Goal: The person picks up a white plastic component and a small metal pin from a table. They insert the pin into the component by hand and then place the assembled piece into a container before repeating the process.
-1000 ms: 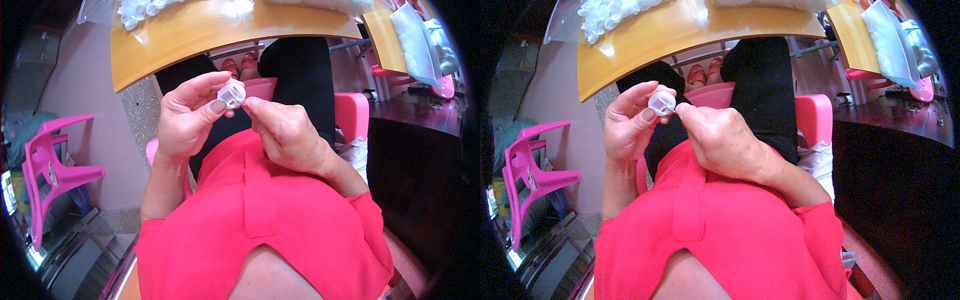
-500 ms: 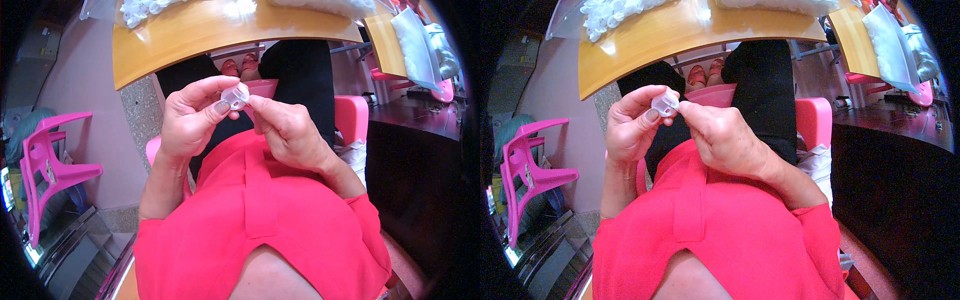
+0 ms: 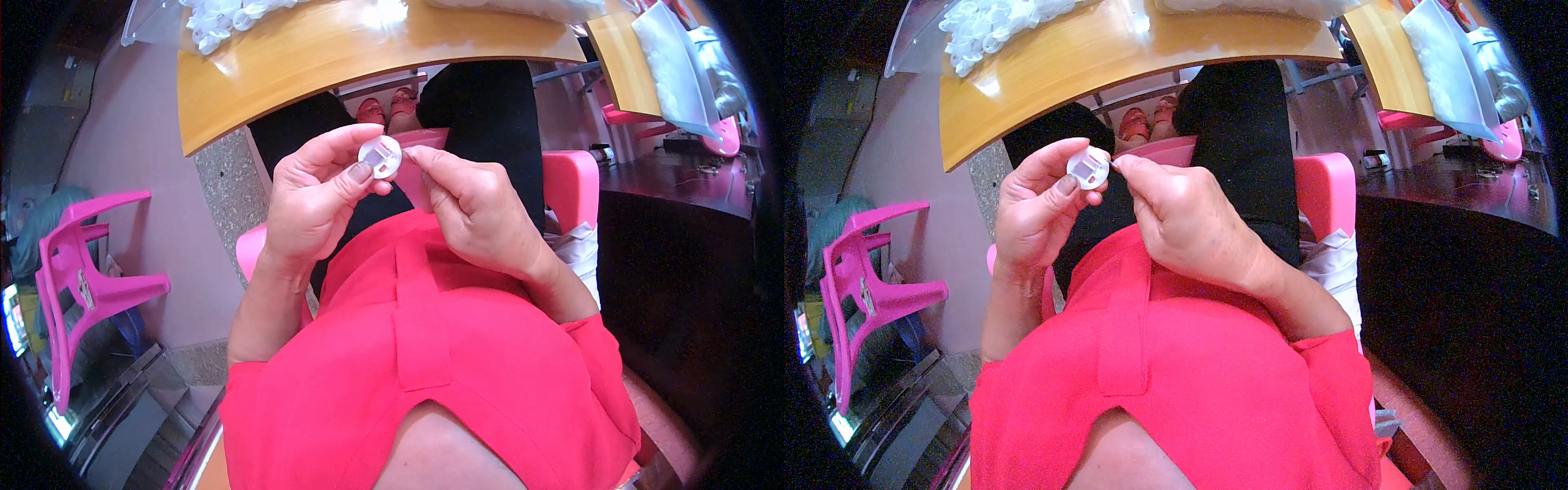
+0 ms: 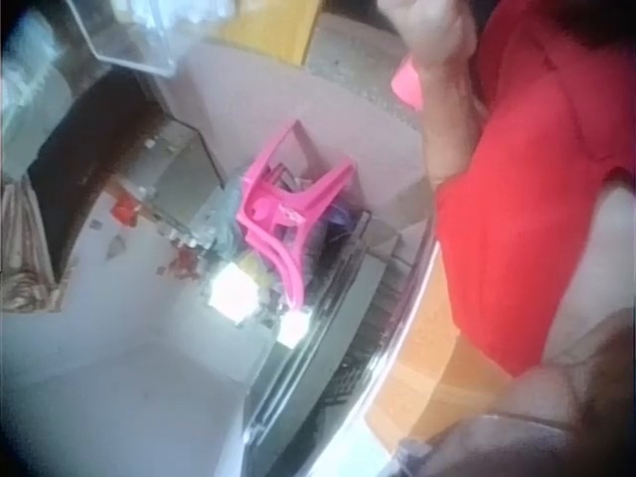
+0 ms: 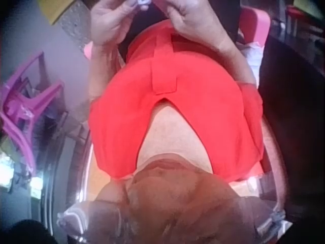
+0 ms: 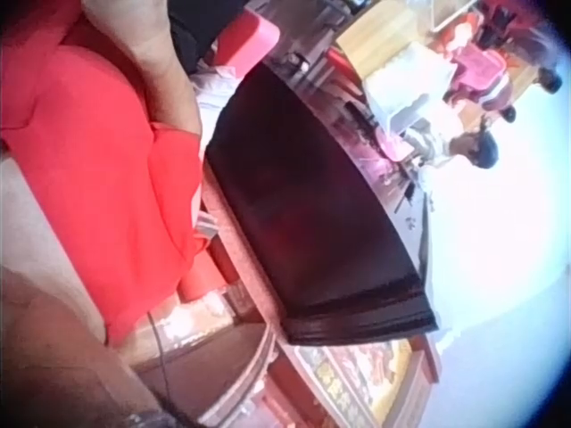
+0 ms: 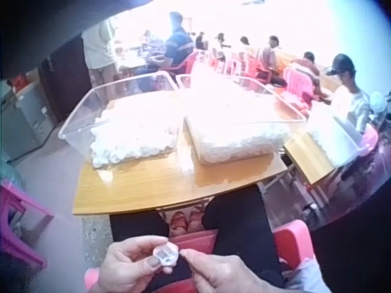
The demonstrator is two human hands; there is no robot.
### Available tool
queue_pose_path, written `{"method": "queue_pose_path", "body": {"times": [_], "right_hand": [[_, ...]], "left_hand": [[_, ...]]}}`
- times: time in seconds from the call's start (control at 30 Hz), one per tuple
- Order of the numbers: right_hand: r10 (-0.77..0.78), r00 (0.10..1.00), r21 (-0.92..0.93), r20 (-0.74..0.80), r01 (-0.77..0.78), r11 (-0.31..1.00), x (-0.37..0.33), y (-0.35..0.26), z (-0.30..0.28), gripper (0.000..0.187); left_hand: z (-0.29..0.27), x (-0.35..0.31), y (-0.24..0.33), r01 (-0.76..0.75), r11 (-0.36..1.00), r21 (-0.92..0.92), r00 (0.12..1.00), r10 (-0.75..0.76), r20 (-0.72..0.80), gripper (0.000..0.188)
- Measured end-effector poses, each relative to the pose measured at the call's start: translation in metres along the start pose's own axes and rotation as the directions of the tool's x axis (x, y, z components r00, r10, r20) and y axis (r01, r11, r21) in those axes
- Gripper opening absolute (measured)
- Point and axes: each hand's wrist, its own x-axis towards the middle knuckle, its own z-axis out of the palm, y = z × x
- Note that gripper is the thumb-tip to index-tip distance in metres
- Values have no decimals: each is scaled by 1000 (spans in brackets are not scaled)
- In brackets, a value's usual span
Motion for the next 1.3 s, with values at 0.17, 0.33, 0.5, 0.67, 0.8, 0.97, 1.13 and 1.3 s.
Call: {"method": "queue_pose_path", "body": {"times": [0.17,0.33,0.5,0.67,0.8,0.97,1.13,1.3], "right_hand": [[-67,996,-257,50,78,963,-3,-2,-3,28],[-88,996,-347,23,91,934,-3,1,3,13],[-89,995,-402,46,100,910,-5,1,3,15],[-38,996,-399,81,67,915,-5,-1,0,28],[-67,995,-414,77,92,905,-6,2,3,27],[-24,993,-478,115,76,875,-6,-1,3,26],[22,979,-532,200,90,842,-4,-5,-2,20],[65,916,-489,396,151,859,5,-2,-16,20]], "left_hand": [[3,1,1,17,1000,-22,999,-18,-41,34],[4,1,-3,0,1000,17,1000,0,-30,34],[4,0,-3,10,1000,3,1000,-10,-20,33],[6,1,-4,9,1000,23,999,-8,-38,33],[6,1,-6,3,999,45,999,-1,-39,33],[5,0,-7,-19,985,172,999,25,-36,30],[5,-1,-9,-15,958,287,1000,16,-2,28],[4,-1,-10,-37,935,353,999,21,46,26]]}}
